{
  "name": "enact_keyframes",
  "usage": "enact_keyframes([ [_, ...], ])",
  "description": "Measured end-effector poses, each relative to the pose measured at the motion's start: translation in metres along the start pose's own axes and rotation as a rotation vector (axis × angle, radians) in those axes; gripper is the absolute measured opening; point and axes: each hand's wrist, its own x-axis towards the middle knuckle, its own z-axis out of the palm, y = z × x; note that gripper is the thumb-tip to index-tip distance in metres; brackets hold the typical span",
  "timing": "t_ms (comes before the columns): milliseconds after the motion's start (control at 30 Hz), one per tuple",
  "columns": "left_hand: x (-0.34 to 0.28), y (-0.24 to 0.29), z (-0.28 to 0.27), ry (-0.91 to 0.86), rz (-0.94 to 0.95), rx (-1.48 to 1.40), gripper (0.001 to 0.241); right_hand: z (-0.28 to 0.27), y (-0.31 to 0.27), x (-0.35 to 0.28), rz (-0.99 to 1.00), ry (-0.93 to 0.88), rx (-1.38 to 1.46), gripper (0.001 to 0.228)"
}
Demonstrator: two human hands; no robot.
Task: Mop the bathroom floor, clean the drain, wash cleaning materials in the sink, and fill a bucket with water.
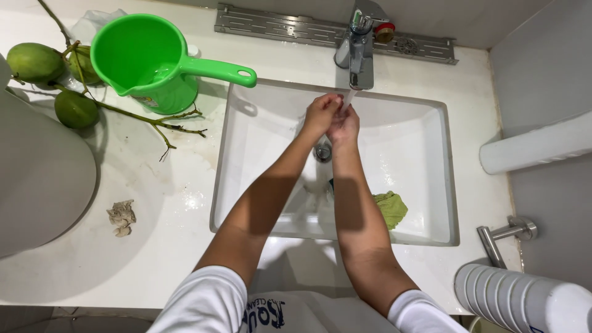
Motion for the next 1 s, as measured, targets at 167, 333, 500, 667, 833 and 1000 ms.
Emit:
enact_keyframes([
  [167, 0.019, 0.0, 0.028, 0.261, -0.167, -0.539, 0.037, 0.004, -0.004, 0.002, -0.108, -0.045, 0.11, 0.036],
  [333, 0.059, 0.009, 0.022, 0.389, -0.094, -0.576, 0.031, 0.038, -0.07, -0.009, -0.151, -0.205, 0.387, 0.032],
  [500, 0.091, 0.091, -0.033, 0.518, 0.488, 0.107, 0.066, 0.18, -0.162, -0.059, -0.213, -0.407, 0.139, 0.036],
  [667, 0.16, 0.115, -0.033, 0.16, 0.592, 0.445, 0.064, 0.28, -0.174, -0.087, 0.041, -0.483, -0.774, 0.041],
  [833, 0.161, 0.111, -0.033, 0.044, 0.599, 0.394, 0.04, 0.227, -0.172, -0.091, -0.095, -0.417, -0.553, 0.031],
  [1000, 0.16, 0.089, -0.011, 0.094, 0.055, -0.286, 0.069, 0.081, -0.088, -0.047, -0.075, 0.159, -0.275, 0.038],
])
